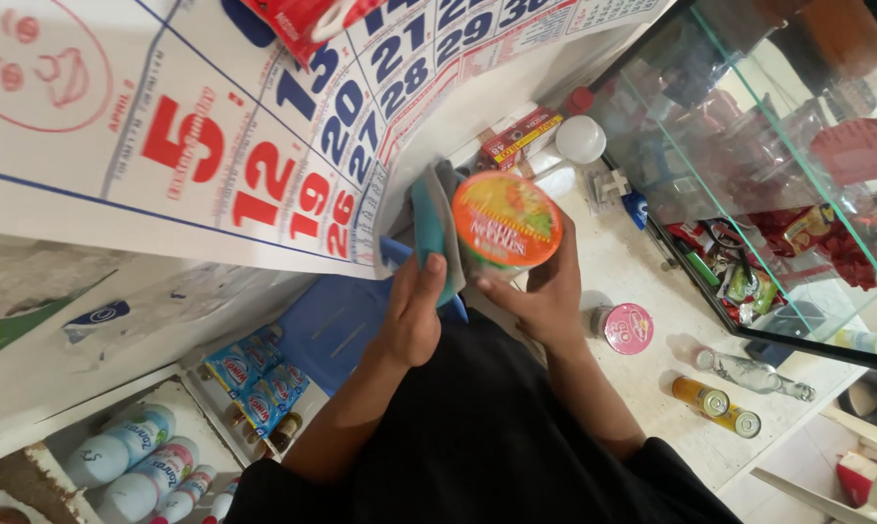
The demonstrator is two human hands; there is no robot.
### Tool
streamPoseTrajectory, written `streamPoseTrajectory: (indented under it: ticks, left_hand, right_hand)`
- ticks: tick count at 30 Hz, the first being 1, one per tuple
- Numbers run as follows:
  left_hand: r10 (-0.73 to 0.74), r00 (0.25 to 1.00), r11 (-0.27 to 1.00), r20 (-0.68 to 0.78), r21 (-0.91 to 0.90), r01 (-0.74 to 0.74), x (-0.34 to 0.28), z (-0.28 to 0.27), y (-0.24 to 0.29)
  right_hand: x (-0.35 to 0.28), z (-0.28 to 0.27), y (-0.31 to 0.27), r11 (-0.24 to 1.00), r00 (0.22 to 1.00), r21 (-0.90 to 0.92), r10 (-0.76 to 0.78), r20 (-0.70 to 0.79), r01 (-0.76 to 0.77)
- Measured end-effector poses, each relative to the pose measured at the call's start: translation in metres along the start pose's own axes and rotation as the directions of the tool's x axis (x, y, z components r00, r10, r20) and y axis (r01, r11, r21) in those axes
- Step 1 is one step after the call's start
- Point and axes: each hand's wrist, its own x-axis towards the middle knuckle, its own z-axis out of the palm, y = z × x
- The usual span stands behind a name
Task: Wiping down cup noodle containers and placing them onto a store shelf.
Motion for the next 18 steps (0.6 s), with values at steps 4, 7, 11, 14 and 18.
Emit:
streamPoseTrajectory:
  ticks: [4,7,11,14,18]
  left_hand:
    - [0.013,1.0,0.998,0.015,-0.062,-0.012,0.003,0.0,0.002]
    - [-0.041,0.999,0.995,0.021,-0.092,0.043,0.007,-0.004,0.0]
    - [-0.018,0.999,0.992,0.051,-0.121,0.024,0.008,0.0,0.0]
    - [-0.006,1.0,0.993,0.027,-0.121,0.009,0.002,-0.005,-0.012]
    - [-0.017,1.0,0.998,-0.009,-0.057,0.016,0.001,-0.013,-0.021]
  right_hand:
    - [0.001,-0.006,0.004,0.998,1.0,-0.057,-0.005,0.021,0.006]
    - [-0.008,-0.01,0.013,1.0,0.989,-0.001,0.026,0.143,-0.026]
    - [-0.01,-0.006,0.011,0.993,0.992,0.099,0.049,0.119,-0.061]
    - [-0.006,-0.006,0.014,0.998,0.997,0.044,0.037,0.063,-0.04]
    - [-0.006,0.0,0.01,0.999,0.988,-0.041,-0.015,0.151,0.021]
